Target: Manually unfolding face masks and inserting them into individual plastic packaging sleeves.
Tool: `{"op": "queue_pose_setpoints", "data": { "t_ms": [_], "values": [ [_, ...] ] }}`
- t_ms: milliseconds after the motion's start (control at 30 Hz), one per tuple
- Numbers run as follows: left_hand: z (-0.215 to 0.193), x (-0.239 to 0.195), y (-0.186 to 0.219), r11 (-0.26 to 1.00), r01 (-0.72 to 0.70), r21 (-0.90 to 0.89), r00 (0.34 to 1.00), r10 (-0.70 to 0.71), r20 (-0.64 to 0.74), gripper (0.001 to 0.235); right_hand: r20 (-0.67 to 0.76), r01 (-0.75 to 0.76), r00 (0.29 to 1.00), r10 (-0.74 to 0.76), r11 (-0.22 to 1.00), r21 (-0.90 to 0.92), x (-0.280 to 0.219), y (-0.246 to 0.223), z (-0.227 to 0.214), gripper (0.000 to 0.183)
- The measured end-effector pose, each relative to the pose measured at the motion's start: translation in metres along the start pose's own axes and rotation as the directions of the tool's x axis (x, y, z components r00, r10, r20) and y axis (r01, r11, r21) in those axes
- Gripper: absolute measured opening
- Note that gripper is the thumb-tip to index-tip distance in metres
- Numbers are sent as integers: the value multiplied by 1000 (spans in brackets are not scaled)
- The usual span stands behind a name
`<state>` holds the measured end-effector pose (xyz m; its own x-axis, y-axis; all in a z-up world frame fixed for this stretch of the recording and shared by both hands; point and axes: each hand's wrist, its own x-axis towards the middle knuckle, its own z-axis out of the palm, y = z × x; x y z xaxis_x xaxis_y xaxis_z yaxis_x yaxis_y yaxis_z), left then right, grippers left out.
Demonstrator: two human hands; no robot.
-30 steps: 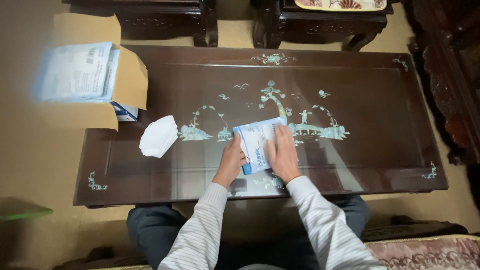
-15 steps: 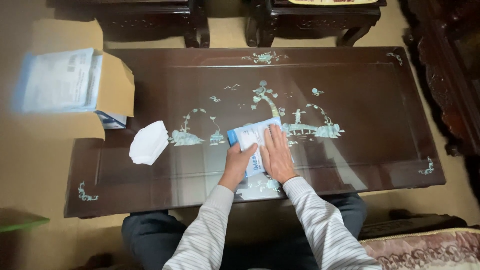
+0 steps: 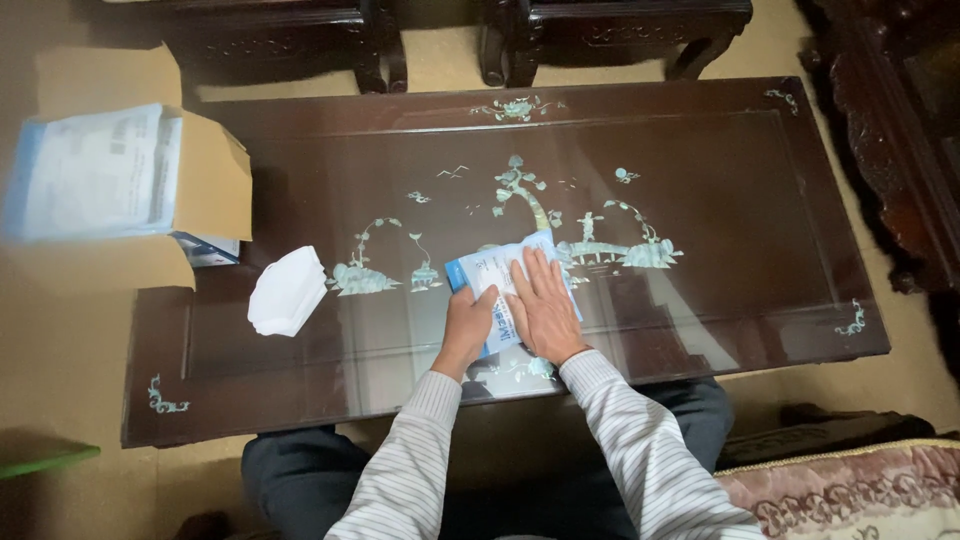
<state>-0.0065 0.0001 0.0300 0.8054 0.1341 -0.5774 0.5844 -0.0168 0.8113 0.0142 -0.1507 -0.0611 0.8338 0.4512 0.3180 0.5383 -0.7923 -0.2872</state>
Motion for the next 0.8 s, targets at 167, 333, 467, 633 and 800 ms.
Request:
{"op": "queue_pose_setpoints", "data": {
  "t_ms": [167, 333, 467, 633, 800],
  "values": [
    [-6, -4, 6, 997, 75, -31, 992, -71, 107, 82, 19, -7, 1000, 7, 1000, -3, 1, 0, -1, 55],
    [-5, -13, 15, 997, 71, -40, 995, -68, 68, 78, 115, -39, 992, 43, 999, -37, 3, 2, 0, 57],
    [-2, 41, -57, 997, -81, -2, 993, 80, -91, 48, 129, -46, 990, 57, 995, -90, 4, -1, 0, 58],
    [-25, -11, -12, 969, -153, 194, 914, 213, -345, 49, 134, -92, 986, 102, 992, -83, 7, -6, 2, 64],
    [-53, 35, -76, 845, -380, 377, 731, 524, -437, 33, 88, -116, 988, 128, 986, -123, 2, 6, 3, 62]
  ]
}}
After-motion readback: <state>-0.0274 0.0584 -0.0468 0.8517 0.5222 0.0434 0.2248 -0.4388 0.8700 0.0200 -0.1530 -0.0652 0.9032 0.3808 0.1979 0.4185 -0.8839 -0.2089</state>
